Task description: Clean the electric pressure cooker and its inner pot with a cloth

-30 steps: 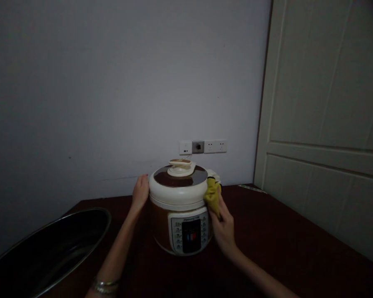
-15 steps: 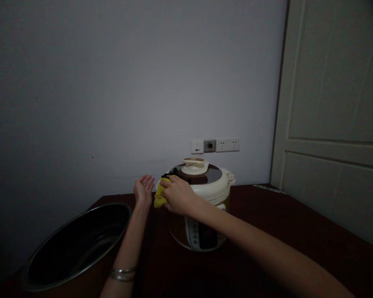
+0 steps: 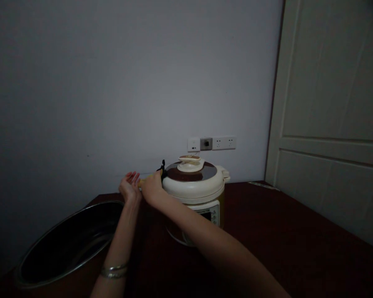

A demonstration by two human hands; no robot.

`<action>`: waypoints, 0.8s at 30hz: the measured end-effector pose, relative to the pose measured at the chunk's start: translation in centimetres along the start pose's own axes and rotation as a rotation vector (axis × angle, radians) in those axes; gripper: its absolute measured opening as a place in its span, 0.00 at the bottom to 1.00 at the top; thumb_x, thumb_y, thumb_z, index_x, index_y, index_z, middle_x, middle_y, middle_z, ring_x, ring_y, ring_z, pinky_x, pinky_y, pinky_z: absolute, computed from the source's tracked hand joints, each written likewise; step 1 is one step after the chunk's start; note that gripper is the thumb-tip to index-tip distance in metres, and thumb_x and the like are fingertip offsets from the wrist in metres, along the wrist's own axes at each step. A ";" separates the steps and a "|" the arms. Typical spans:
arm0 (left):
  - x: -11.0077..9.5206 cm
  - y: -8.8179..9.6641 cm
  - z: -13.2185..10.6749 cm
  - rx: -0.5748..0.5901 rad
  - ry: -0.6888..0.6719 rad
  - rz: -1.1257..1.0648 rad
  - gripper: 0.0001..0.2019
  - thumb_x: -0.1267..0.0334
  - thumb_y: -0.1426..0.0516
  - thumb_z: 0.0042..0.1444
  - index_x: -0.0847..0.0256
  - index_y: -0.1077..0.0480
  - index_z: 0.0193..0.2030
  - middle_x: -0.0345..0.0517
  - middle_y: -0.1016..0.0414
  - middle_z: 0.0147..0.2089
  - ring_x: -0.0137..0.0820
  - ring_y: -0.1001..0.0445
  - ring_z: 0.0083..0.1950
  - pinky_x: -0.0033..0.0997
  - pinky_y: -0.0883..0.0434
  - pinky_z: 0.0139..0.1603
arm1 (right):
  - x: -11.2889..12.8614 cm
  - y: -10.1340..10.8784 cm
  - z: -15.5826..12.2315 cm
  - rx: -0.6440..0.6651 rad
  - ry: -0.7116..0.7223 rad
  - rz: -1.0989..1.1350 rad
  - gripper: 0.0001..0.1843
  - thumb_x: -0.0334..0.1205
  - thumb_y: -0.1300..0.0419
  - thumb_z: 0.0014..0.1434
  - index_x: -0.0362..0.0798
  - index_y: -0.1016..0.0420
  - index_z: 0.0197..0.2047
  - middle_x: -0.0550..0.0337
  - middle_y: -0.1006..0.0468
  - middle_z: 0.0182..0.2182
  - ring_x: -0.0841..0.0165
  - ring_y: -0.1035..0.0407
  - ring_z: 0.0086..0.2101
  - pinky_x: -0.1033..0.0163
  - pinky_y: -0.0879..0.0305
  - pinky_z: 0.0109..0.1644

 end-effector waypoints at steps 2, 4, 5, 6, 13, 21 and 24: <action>-0.7 0.2 0.2 -0.015 -0.032 -0.016 0.07 0.69 0.53 0.44 0.60 0.37 0.30 0.44 0.31 0.36 0.27 0.26 0.36 0.30 0.34 0.48 | 0.8 0.4 -1.1 -0.082 0.006 0.005 0.16 0.31 0.49 0.61 0.39 0.25 0.48 0.40 0.23 0.45 0.48 0.31 0.49 0.32 0.48 0.54; -1.5 0.3 0.4 -0.006 -0.090 -0.008 0.08 0.68 0.53 0.42 0.59 0.37 0.30 0.43 0.31 0.36 0.27 0.27 0.36 0.31 0.34 0.47 | 1.2 0.5 -1.6 -0.129 0.010 -0.002 0.16 0.30 0.50 0.61 0.38 0.25 0.47 0.39 0.23 0.44 0.48 0.30 0.48 0.31 0.49 0.53; -2.0 0.3 0.4 0.009 -0.131 0.006 0.08 0.68 0.53 0.41 0.59 0.37 0.30 0.43 0.32 0.36 0.27 0.26 0.37 0.31 0.34 0.47 | 1.2 0.4 -1.5 -0.135 0.012 -0.009 0.16 0.30 0.50 0.61 0.37 0.26 0.48 0.38 0.23 0.44 0.47 0.30 0.48 0.30 0.49 0.53; -2.5 0.2 0.4 0.031 -0.175 0.025 0.09 0.67 0.52 0.40 0.59 0.37 0.31 0.42 0.32 0.36 0.28 0.26 0.38 0.32 0.34 0.47 | 1.1 0.2 -1.2 -0.127 0.014 -0.013 0.16 0.30 0.49 0.61 0.37 0.26 0.48 0.37 0.23 0.44 0.47 0.31 0.48 0.30 0.49 0.52; -5.0 -0.7 -1.7 0.091 -0.277 -0.021 0.09 0.69 0.51 0.35 0.60 0.37 0.28 0.41 0.32 0.33 0.28 0.27 0.36 0.31 0.34 0.43 | 0.3 -1.7 1.6 -0.053 0.056 -0.011 0.13 0.29 0.48 0.61 0.41 0.25 0.45 0.42 0.22 0.42 0.52 0.28 0.46 0.33 0.47 0.52; -5.9 -2.0 -2.7 0.177 -0.298 0.048 0.08 0.71 0.50 0.33 0.62 0.35 0.24 0.41 0.30 0.29 0.28 0.27 0.33 0.27 0.33 0.37 | -0.1 2.0 -10.3 -0.330 0.244 0.193 0.11 0.35 0.48 0.61 0.39 0.26 0.41 0.46 0.21 0.35 0.59 0.27 0.38 0.54 0.32 0.43; -4.5 -2.4 -1.9 0.241 -0.282 0.156 0.07 0.70 0.49 0.34 0.61 0.34 0.24 0.41 0.29 0.30 0.30 0.26 0.34 0.29 0.33 0.38 | -5.0 2.4 -16.0 -0.244 0.159 0.634 0.13 0.40 0.49 0.62 0.45 0.27 0.45 0.54 0.20 0.36 0.64 0.26 0.36 0.59 0.30 0.40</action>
Point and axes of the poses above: each hand's wrist, its own z-axis towards the middle knuckle, its own y-axis out of the back of the hand, x = y × z, the point moved 8 cm from there along z, towards the middle knuckle
